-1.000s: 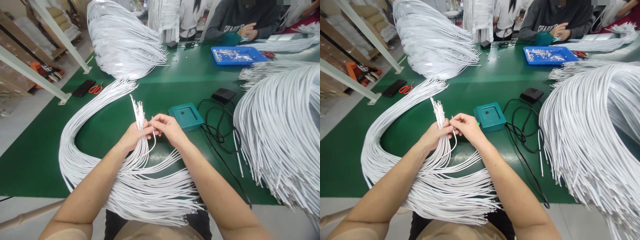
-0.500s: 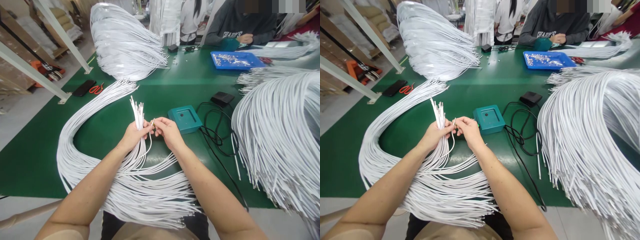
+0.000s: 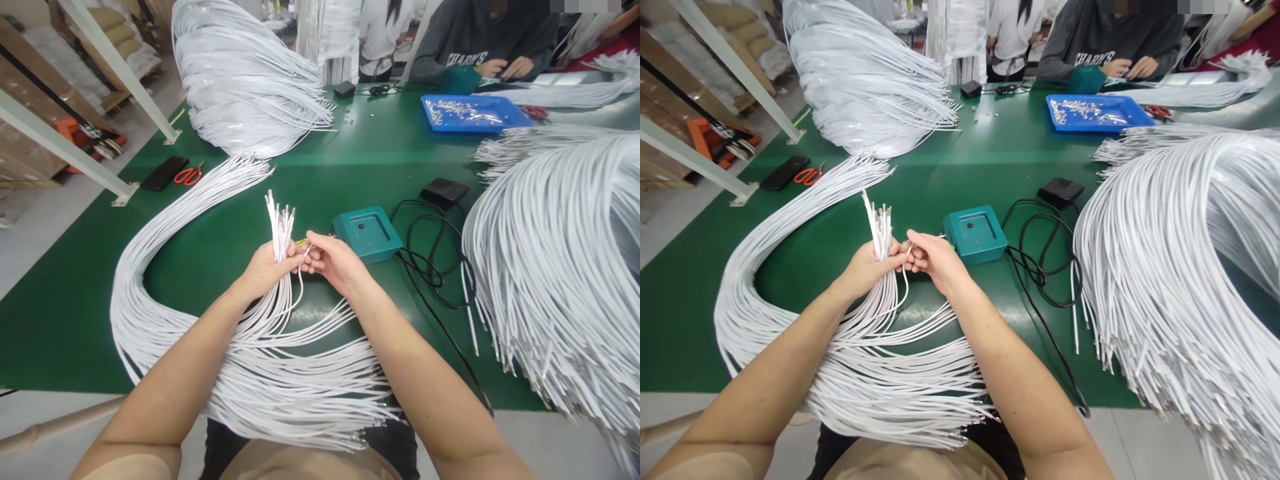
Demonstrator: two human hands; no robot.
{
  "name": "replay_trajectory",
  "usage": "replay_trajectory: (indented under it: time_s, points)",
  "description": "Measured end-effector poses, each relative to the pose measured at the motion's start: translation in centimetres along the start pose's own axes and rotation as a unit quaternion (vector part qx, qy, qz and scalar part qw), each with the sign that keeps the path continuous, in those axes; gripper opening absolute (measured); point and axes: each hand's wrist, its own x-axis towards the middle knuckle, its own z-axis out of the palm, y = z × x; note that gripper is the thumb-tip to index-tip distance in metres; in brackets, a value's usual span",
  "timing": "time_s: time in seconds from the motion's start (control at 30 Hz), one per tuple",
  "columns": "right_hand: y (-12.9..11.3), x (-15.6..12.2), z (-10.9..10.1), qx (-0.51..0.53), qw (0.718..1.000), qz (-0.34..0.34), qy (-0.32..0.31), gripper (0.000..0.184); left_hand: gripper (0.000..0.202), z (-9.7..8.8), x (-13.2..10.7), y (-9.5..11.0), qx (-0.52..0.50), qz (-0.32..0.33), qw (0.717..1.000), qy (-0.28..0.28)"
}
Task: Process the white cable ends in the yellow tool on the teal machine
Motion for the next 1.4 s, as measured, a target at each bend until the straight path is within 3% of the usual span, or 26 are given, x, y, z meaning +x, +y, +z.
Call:
replay_trajectory:
  time_s: [0.2, 0.3, 0.4, 0.47, 0.5, 0.57, 0.7, 0.77, 0.8, 0.87, 1.03, 1.17, 1.27, 1.4]
  points:
    - [0.0, -0.1, -0.1, 0.034, 0.999, 0.009, -0.031, 0.028, 0.026, -0.5, 0.1, -0.6, -0.03, 0.008, 1.0, -0.007]
    - [0.0, -0.2, 0.2, 0.009, 1.0, -0.011, -0.012, 0.025, 0.024, -0.5, 0.1, -0.7, -0.052, 0.009, 0.999, -0.003]
    - [0.2, -0.2, 0.4, -0.08, 0.993, -0.067, 0.053, 0.026, 0.036, -0.5, 0.0, -0.5, -0.061, 0.011, 0.998, 0.003]
    - [0.4, -0.2, 0.4, -0.197, 0.968, -0.122, 0.101, 0.023, 0.052, -0.5, 0.0, -0.4, -0.067, 0.003, 0.998, 0.001]
    - [0.5, -0.2, 0.4, -0.269, 0.943, -0.152, 0.122, 0.021, 0.058, -0.5, 0.0, -0.4, -0.073, -0.004, 0.997, -0.003]
    - [0.7, -0.3, 0.4, -0.418, 0.869, -0.217, 0.151, 0.018, 0.062, -0.5, 0.0, -0.4, -0.092, -0.023, 0.995, -0.015]
    - [1.0, -0.7, 0.8, -0.665, 0.66, -0.315, 0.151, 0.026, 0.049, -0.9, 0.1, -0.6, -0.146, -0.066, 0.987, -0.027]
    - [1.0, -0.8, 1.0, -0.738, 0.574, -0.332, 0.124, 0.029, 0.045, -1.2, 0.1, -0.7, -0.161, -0.077, 0.983, -0.031]
    - [0.8, -0.8, 1.1, -0.762, 0.545, -0.332, 0.109, 0.03, 0.045, -1.4, 0.1, -0.8, -0.162, -0.078, 0.983, -0.028]
    - [0.3, -0.7, 0.9, -0.79, 0.511, -0.324, 0.098, 0.026, 0.046, -1.7, 0.2, -1.0, -0.149, -0.074, 0.986, -0.008]
    - [-1.6, 0.7, -0.4, -0.834, 0.48, -0.262, 0.079, 0.016, 0.049, -1.8, 0.7, -1.4, -0.067, -0.074, 0.994, 0.053]
    - [-2.7, 1.5, -0.9, -0.848, 0.482, -0.22, 0.02, 0.01, 0.049, -1.6, 0.8, -1.4, -0.028, -0.071, 0.994, 0.072]
    - [-3.0, 1.8, -0.5, -0.839, 0.51, -0.191, 0.009, 0.009, 0.049, -1.6, 0.7, -1.2, -0.013, -0.066, 0.994, 0.083]
    - [-2.7, 2.3, 0.4, -0.781, 0.586, -0.208, 0.052, 0.016, 0.05, -1.7, 0.6, -1.4, -0.004, -0.037, 0.995, 0.087]
